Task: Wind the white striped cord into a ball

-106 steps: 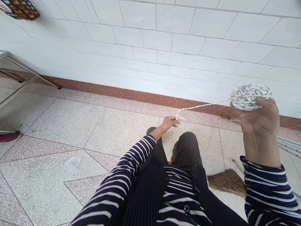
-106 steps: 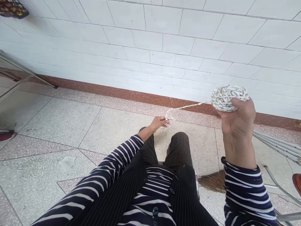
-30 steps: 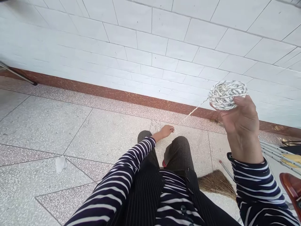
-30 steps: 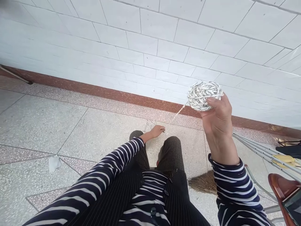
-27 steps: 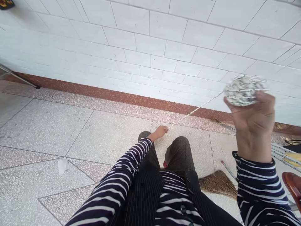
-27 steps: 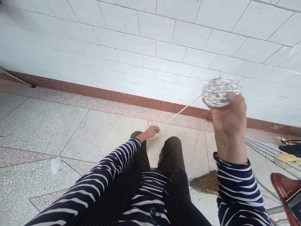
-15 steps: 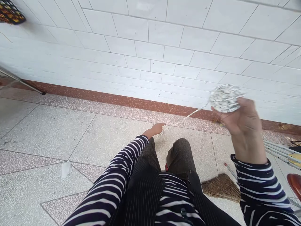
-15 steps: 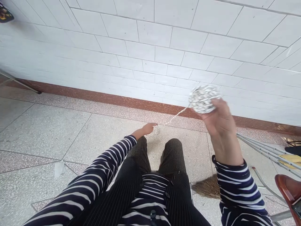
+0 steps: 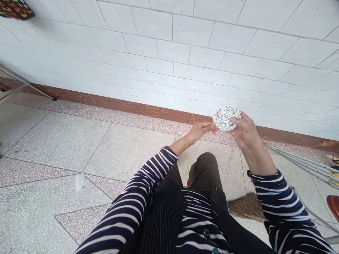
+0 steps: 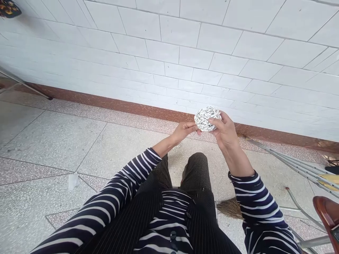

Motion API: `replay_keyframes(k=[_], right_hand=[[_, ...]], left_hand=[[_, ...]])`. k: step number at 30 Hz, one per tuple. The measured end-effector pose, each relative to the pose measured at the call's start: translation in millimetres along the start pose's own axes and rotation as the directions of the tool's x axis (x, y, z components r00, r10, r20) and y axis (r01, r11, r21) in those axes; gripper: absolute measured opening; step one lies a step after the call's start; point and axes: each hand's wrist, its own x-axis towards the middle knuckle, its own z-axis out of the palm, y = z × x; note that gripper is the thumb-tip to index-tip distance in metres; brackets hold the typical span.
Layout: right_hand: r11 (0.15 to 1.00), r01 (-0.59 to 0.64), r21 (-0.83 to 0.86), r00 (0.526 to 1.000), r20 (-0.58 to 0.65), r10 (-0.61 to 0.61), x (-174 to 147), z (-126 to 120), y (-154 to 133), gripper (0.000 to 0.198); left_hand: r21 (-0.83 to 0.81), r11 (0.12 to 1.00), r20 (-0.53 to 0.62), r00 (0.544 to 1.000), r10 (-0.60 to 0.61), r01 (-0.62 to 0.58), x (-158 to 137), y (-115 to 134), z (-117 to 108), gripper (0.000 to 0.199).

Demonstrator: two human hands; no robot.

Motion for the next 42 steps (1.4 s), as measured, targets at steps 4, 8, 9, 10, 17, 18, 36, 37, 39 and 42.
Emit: replay_keyframes(k=[4,8,9,10,17,18,36,37,39,42], right_hand=[[0.997,0.066,0.046,0.994,-0.085,-0.062,-1,-9,-4,0.036],[0.979,0.199,0.040,0.973,-0.125,-0.193,-3,-23,-17,0.029],[0.973,0.228,0.044,0.966,-0.133,-0.221,-5,-26,-20,0.028],[0.967,0.247,0.055,0.961,-0.144,-0.238,-6,-29,-23,0.028],[0.957,0.267,0.117,0.944,-0.234,-0.234,-22,-51,-29,0.021],[0.952,0.280,0.126,0.940,-0.236,-0.245,-25,-52,-31,0.021],[1.000,0.004,-0.010,0.996,0.085,-0.003,-39,6,2,0.040],[1.000,0.001,-0.026,0.994,0.109,0.002,-38,8,4,0.040],[0.999,-0.011,-0.052,0.988,0.150,0.019,-37,12,5,0.040],[0.998,-0.026,-0.062,0.989,0.143,0.035,-35,12,-1,0.041]], left_hand=[[0.174,0.983,0.058,0.996,-0.063,0.052,-18,-18,-11,0.038],[0.486,0.853,0.041,0.969,-0.243,0.193,-42,-32,-40,0.034],[0.551,0.811,0.030,0.966,-0.257,0.199,-47,-33,-49,0.033],[0.605,0.771,0.017,0.965,-0.260,0.197,-52,-34,-59,0.033],[0.887,0.402,-0.102,0.946,-0.306,0.226,-75,-36,-121,0.031],[0.903,0.358,-0.122,0.940,-0.317,0.238,-76,-35,-129,0.031],[0.392,0.916,0.038,0.993,-0.108,0.084,-11,1,-24,0.052],[0.287,0.955,0.049,0.995,-0.087,0.069,-12,-3,-10,0.051],[0.157,0.986,0.022,0.997,-0.068,0.064,-16,-10,8,0.042],[0.126,0.987,-0.045,0.995,-0.091,0.096,-30,-24,11,0.027]])
